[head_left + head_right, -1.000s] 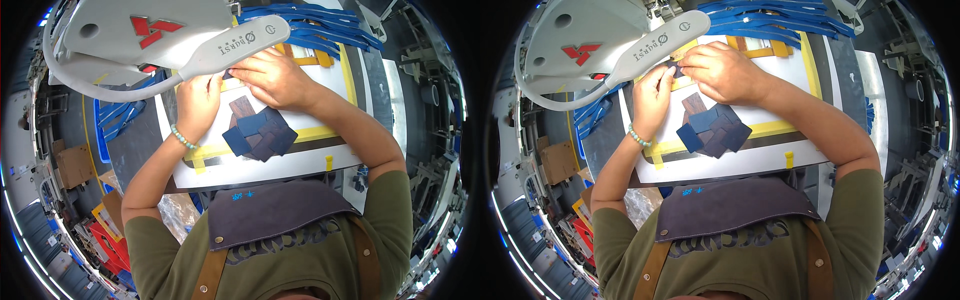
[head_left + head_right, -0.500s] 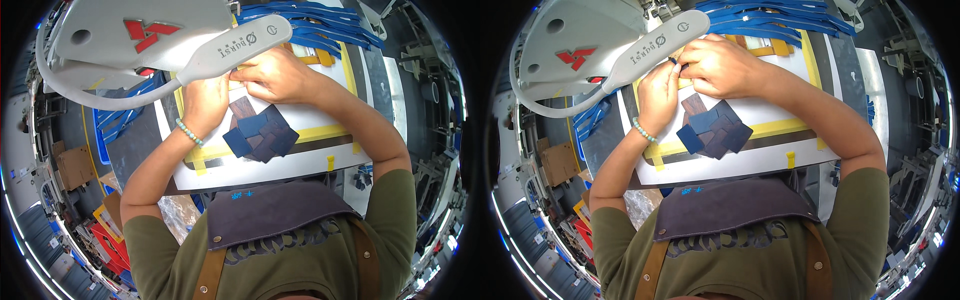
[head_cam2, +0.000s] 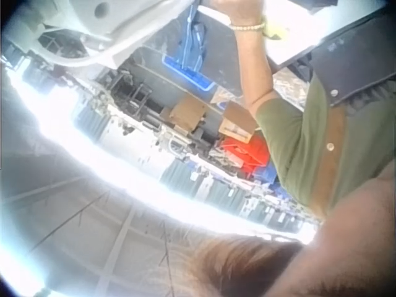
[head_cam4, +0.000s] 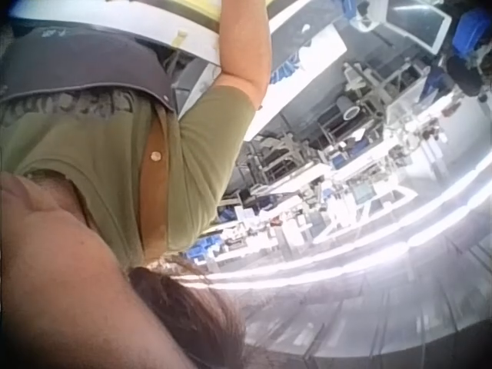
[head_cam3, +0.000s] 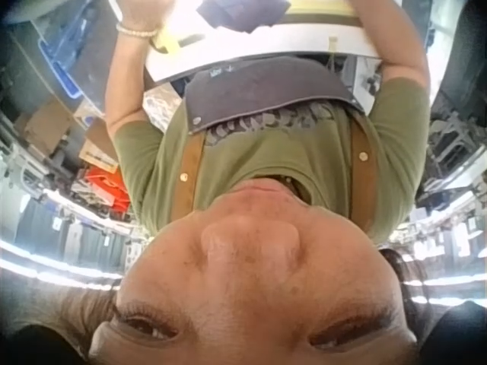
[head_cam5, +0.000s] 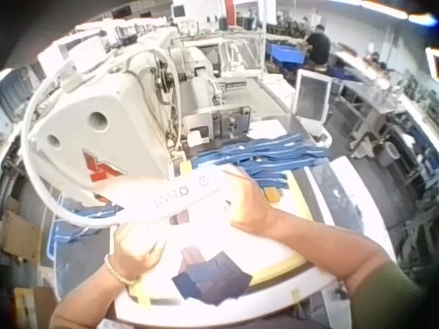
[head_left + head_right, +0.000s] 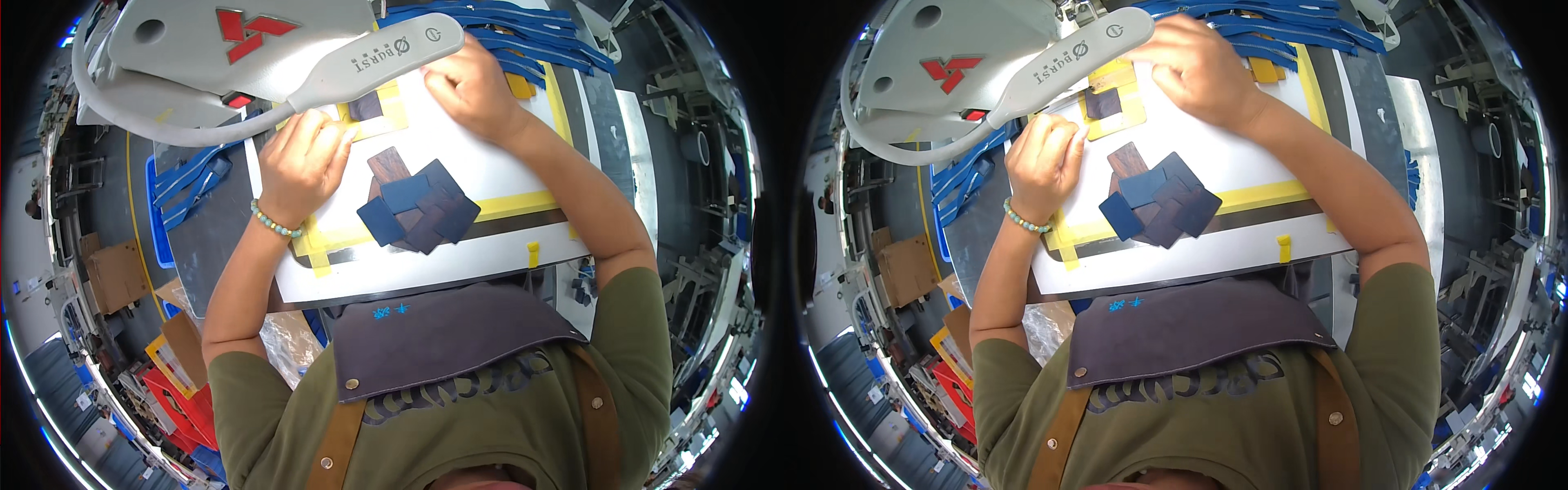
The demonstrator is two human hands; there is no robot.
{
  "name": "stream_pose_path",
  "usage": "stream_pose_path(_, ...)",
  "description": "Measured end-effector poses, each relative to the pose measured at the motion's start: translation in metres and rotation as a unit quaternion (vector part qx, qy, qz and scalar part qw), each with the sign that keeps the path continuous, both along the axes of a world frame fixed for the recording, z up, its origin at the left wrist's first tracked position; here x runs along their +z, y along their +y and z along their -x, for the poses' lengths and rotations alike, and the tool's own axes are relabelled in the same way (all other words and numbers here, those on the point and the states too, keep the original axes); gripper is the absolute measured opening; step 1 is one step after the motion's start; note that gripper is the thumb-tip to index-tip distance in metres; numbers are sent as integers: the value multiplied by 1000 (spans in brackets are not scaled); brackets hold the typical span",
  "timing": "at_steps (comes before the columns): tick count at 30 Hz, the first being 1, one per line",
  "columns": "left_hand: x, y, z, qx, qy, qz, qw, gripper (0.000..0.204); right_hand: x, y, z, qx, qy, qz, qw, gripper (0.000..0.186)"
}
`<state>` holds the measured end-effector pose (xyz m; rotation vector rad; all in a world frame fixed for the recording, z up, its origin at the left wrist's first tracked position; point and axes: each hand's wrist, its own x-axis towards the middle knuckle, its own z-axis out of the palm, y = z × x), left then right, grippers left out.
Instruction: Operator is using a sewing machine to attach small leather patches onto a base material template.
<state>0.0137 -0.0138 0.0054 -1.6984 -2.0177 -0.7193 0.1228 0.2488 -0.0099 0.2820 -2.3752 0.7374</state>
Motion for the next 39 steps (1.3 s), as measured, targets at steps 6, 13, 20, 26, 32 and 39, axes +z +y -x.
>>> stream_pose_path(6,-8,2,0,-43,-16,42,998,28,-7,0,8,-34,-44,185,981,39)
stream_pose_path(13,-11,8,-4,-43,-95,78,991,32,-15,-11,19,54,-101,285,952,52)
stream_pose_path(20,-9,6,-1,-53,-88,93,990,33,-5,-20,15,113,-84,498,856,44)
stream_pose_path(26,-7,5,1,-69,-36,30,997,25,31,31,11,-105,96,-23,990,38)
stream_pose_path(32,-5,3,-1,-69,-51,28,996,18,35,44,5,-139,-7,-84,987,18)
stream_pose_path(39,-3,7,-2,-89,-41,26,995,15,14,65,5,-82,-47,-154,983,22)
